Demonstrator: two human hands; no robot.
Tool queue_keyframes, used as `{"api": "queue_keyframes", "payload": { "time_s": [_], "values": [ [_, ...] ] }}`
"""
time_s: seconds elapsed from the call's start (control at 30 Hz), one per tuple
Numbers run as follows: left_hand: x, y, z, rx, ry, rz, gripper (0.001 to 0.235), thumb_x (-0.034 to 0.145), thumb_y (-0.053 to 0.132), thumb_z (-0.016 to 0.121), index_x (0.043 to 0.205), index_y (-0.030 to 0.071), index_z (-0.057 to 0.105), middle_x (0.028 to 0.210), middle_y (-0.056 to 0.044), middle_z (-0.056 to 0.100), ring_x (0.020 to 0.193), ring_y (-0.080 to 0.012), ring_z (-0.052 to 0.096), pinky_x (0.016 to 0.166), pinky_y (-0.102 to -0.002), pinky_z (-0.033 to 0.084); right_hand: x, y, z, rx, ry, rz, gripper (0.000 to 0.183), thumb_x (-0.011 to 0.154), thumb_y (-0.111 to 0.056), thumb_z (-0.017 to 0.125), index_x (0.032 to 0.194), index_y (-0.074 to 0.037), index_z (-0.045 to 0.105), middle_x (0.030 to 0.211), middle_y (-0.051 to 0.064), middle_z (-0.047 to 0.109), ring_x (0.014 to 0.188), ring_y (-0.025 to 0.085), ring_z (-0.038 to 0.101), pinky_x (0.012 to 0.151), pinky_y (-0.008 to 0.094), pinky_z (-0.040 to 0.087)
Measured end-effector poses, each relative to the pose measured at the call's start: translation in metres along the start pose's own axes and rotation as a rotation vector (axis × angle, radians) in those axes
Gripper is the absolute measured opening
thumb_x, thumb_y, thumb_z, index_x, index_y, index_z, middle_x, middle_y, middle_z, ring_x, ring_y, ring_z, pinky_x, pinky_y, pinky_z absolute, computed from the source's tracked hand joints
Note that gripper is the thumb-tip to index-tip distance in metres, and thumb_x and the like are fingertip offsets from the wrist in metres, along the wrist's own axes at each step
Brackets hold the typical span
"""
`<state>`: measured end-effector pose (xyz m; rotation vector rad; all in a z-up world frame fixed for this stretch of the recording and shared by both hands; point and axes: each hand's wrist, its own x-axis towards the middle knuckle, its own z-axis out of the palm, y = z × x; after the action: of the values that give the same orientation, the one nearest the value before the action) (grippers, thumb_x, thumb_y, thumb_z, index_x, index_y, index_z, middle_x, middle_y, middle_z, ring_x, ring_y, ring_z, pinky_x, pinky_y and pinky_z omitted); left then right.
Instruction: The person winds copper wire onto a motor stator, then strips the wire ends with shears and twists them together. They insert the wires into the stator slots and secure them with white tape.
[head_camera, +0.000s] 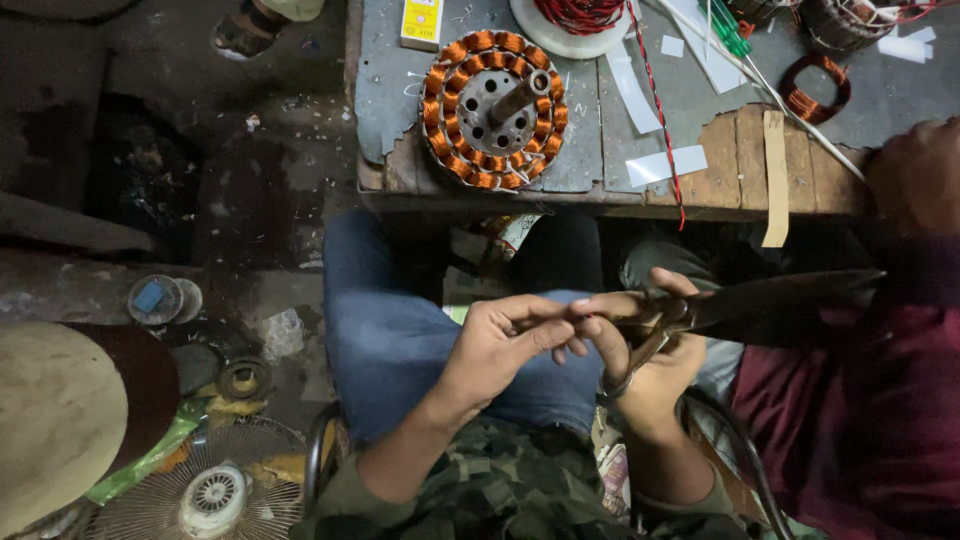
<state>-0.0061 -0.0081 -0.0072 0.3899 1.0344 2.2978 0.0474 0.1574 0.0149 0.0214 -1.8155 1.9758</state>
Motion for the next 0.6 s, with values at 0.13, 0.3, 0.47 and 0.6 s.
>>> {"api": "queue_keyframes", "payload": {
  "time_s": [0.13,0.3,0.47,0.6],
  "values": [
    [-0.001,-0.004,0.002,0.021,0.08,0.041,0.02,0.1,0.001,0.068,0.118,-0.006,0.072,0.102,-0.015,0.077,0.092,-0.0163,0.074,0.077,-0.027,0.058,0.002,0.002,0.001,0.004,0.011,-0.012,0.065,0.093,0.01,0.073,0.144,-0.005,0.035,0.102,0.019,0.075,0.082,0.019,0.072,0.074,0.03,0.059],
    [-0.001,-0.014,0.007,0.02,0.175,0.142,0.018,0.097,0.001,0.072,0.114,-0.006,0.073,0.102,-0.015,0.077,0.091,-0.0157,0.074,0.076,-0.026,0.059,-0.003,0.007,0.004,-0.101,0.059,-0.047,0.06,0.096,0.008,0.072,0.141,-0.006,0.035,0.103,0.018,0.075,0.078,0.018,0.072,0.079,0.029,0.059],
    [-0.001,-0.019,0.005,0.051,0.197,0.201,0.017,0.097,0.0,0.073,0.114,-0.005,0.074,0.099,-0.014,0.078,0.087,-0.0135,0.073,0.069,-0.023,0.056,-0.007,0.008,0.006,-0.073,0.112,-0.008,0.059,0.096,0.009,0.073,0.14,-0.005,0.036,0.1,0.019,0.075,0.084,0.02,0.072,0.08,0.029,0.057],
    [0.0,-0.017,0.005,0.155,0.255,0.177,0.016,0.096,0.002,0.073,0.111,-0.002,0.075,0.098,-0.01,0.079,0.085,-0.0099,0.074,0.064,-0.02,0.053,-0.004,0.011,0.003,-0.012,0.099,0.013,0.06,0.094,0.008,0.074,0.139,-0.006,0.037,0.103,0.02,0.075,0.087,0.021,0.073,0.081,0.03,0.059]
  ]
}}
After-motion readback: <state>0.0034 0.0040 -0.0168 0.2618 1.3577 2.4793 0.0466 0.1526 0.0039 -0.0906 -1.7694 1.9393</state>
